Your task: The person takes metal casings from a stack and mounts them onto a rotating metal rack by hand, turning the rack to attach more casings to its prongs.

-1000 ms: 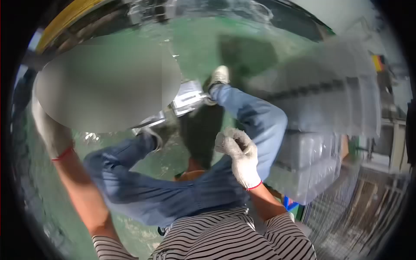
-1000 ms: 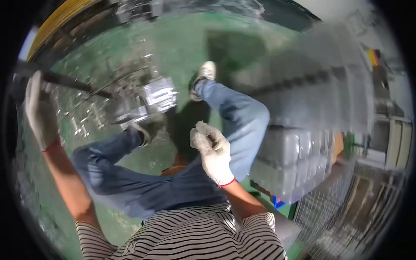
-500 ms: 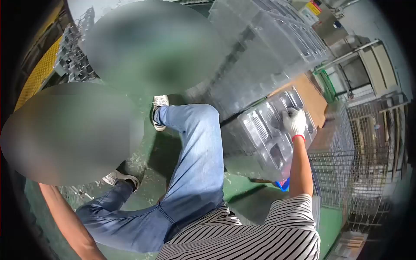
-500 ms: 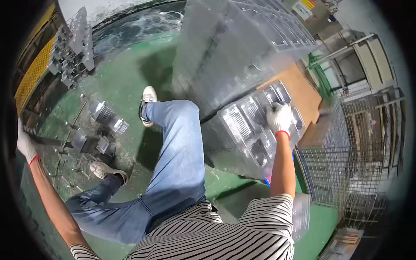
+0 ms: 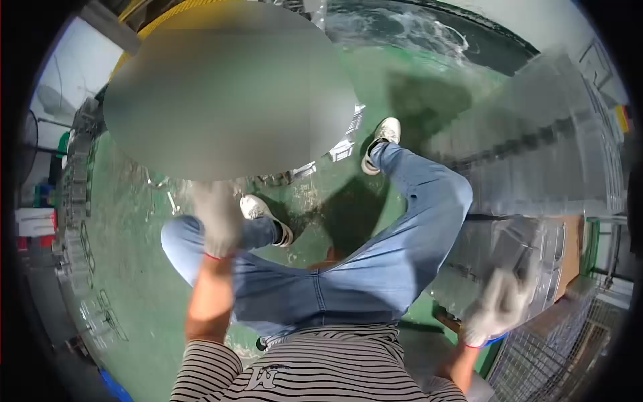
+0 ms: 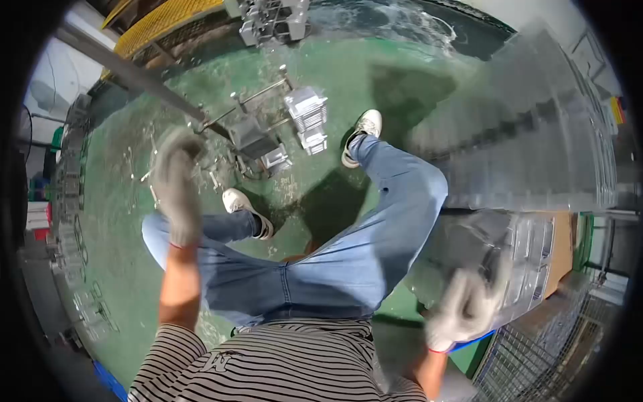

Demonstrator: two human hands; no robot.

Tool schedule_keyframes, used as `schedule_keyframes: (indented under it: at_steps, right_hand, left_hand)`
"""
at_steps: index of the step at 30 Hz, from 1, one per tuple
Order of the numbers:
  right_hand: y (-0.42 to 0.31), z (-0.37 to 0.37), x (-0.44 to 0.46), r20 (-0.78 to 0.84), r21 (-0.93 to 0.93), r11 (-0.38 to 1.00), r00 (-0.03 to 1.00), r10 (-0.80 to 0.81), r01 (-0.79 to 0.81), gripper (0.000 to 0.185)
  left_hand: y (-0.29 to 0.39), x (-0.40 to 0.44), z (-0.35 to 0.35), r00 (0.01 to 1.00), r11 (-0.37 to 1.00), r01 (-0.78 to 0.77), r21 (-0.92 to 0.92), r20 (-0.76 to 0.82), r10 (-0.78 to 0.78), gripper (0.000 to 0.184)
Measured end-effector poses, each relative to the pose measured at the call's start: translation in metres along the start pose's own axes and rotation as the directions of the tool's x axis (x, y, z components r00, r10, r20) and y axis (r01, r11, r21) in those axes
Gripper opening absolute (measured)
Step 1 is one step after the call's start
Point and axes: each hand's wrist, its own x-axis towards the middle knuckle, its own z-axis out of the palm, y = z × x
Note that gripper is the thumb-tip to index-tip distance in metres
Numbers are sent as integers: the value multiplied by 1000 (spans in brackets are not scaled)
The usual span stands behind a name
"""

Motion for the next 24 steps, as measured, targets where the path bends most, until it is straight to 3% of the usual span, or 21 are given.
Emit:
schedule_keyframes:
  at_steps: [1,2,3,5,7,8,9,10,11,12,13,14,15,16,17,19,20,21,23,24]
  right_hand:
    - [-15,39,-12,26,218,976,999,-18,12,10]
    - [-51,68,-15,198,82,994,978,62,-79,8]
    - [-69,100,-23,320,150,987,948,6,-57,7]
    - [-95,158,-49,424,476,878,888,-176,-53,5]
    - [-109,195,-62,517,552,791,852,-78,-262,14]
    - [-109,219,-65,673,490,665,730,124,-564,20]
    - [-104,247,-68,797,363,471,529,289,-804,27]
    - [-93,282,-72,849,376,434,492,191,-818,36]
    - [-77,319,-77,986,142,-4,141,91,-990,34]
    - [-92,329,-66,998,-58,-221,-50,-40,-974,37]
    - [-79,359,-80,996,-83,-160,-86,11,-984,37]
    - [-77,378,-91,996,-84,-164,-89,23,-983,39]
    - [-74,397,-101,996,-80,-171,-86,33,-982,40]
    - [-58,429,-120,996,-93,-130,-92,-15,-987,41]
    - [-42,448,-137,993,-108,-90,-104,-53,-990,42]
    - [-43,464,-151,968,-239,-71,-243,66,-968,43]
    - [-44,474,-158,949,-298,-137,-309,70,-945,44]
    - [-44,485,-165,923,-357,-202,-377,73,-912,45]
    - [-42,502,-172,940,-334,-290,-341,-27,-897,46]
    - [-42,507,-175,944,-326,-334,-321,-72,-885,47]
  left_hand:
    - [13,-27,14,947,877,253,-408,290,-138,25]
    - [26,-55,28,766,281,642,-714,580,-277,39]
    - [40,-83,42,519,-185,772,-608,771,-368,54]
    - [53,-112,62,541,-12,787,-617,699,-468,55]
    - [24,-105,56,222,-242,857,-455,749,-624,36]
    - [3,-97,49,16,-486,819,-304,860,-510,35]
    - [-14,-99,50,-42,-596,762,-251,901,-432,35]
    - [-40,-116,63,21,-597,743,-303,901,-433,38]
    - [-62,-132,78,80,-595,724,-349,899,-430,40]
    - [-66,-122,83,5,-576,722,-384,835,-550,41]
    - [-72,-114,90,-72,-557,719,-415,753,-655,44]
    - [-103,-132,111,-123,-309,907,-287,521,-845,57]
    - [-126,-147,123,-116,-213,952,-221,384,-916,68]
    - [-149,-162,135,-105,-138,982,-126,239,-965,79]
    - [-171,-177,145,-151,-170,979,-108,166,-975,84]
    - [-182,-159,138,-251,-308,858,-411,188,-950,80]
    - [-184,-146,133,-230,-314,794,-520,221,-948,74]
    - [-180,-124,118,-223,-310,870,-383,256,-941,67]
    - [-180,-102,104,-24,-100,974,-203,346,-938,60]
    - [-215,-124,119,33,84,991,108,409,-912,51]
